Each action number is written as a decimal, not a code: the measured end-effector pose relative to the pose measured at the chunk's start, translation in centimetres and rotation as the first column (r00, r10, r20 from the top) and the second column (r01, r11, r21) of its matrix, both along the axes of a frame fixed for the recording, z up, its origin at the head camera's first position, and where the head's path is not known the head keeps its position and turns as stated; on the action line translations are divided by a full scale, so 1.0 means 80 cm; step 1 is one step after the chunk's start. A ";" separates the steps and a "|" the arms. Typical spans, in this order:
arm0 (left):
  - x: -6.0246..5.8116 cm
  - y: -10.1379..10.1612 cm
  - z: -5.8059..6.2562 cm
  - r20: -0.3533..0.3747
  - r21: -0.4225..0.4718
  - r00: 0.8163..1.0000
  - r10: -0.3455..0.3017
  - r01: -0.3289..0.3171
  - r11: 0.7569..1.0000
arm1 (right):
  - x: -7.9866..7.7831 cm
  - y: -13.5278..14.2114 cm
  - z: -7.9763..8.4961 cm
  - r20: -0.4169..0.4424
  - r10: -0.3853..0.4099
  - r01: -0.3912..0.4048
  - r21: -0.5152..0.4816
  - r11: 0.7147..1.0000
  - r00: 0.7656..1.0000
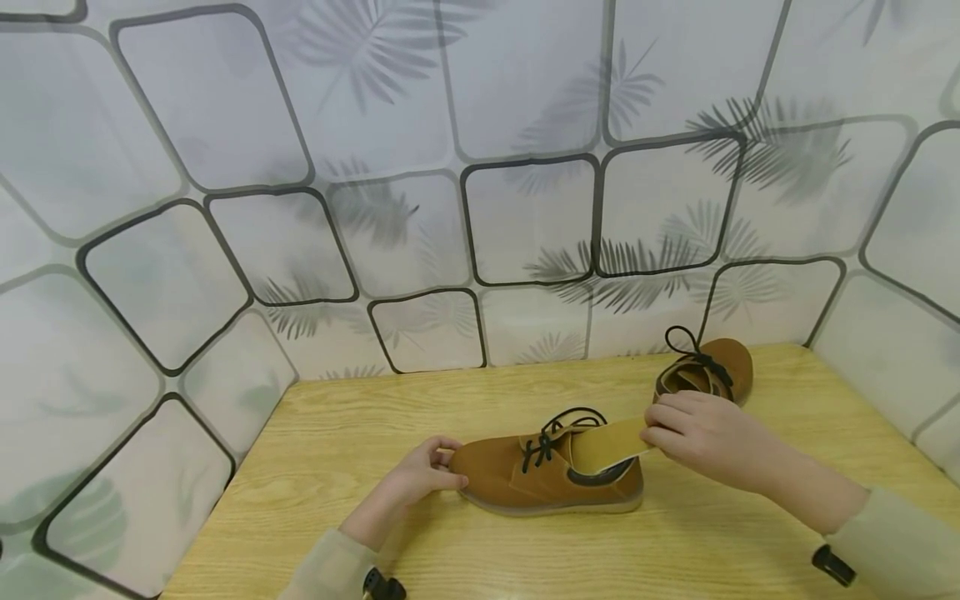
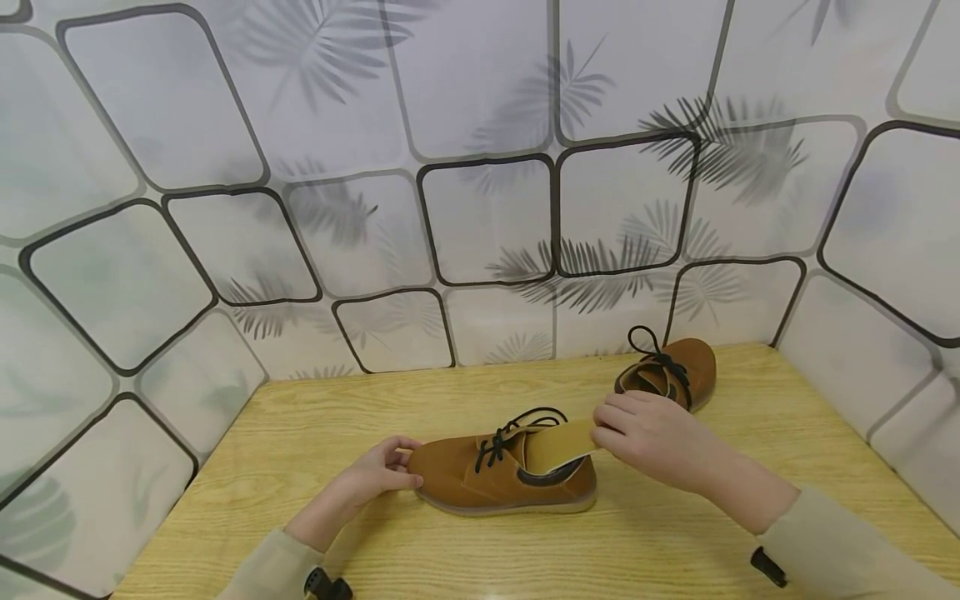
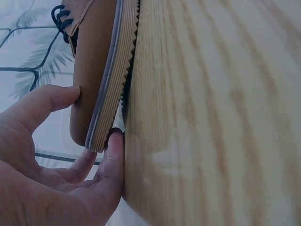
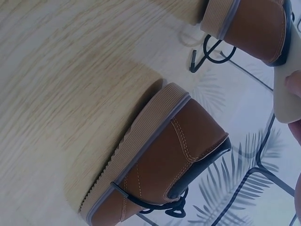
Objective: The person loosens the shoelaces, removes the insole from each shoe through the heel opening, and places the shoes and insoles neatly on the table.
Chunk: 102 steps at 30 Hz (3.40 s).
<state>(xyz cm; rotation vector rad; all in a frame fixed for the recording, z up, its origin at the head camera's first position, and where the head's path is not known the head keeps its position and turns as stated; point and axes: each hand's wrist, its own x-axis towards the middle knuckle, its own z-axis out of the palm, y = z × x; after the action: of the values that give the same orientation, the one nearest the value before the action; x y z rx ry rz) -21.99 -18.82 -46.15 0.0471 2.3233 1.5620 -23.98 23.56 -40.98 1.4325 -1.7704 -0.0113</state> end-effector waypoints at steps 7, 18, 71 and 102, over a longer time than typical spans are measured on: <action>0.001 0.000 0.000 0.001 -0.001 1.000 0.001 -0.001 1.000 | 0.001 0.004 0.001 -0.009 -0.008 0.008 -0.001 1.000 1.000; -0.002 0.000 -0.002 0.005 -0.007 1.000 0.011 -0.011 1.000 | 0.001 0.010 0.002 -0.015 -0.012 0.012 -0.010 1.000 1.000; 0.002 0.001 0.005 0.002 0.017 1.000 -0.013 0.012 1.000 | 0.013 0.049 0.014 -0.017 -0.112 0.112 0.028 0.993 0.994; 0.002 0.000 0.001 -0.003 0.013 1.000 -0.002 0.003 1.000 | 0.016 0.069 0.023 -0.029 -0.139 0.140 0.005 0.990 0.990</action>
<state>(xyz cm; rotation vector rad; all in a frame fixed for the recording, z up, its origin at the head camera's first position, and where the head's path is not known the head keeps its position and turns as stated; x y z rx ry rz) -21.85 -18.79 -46.03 0.0553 2.3147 1.5765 -22.67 29.06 -39.18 1.3046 -1.8457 -0.1107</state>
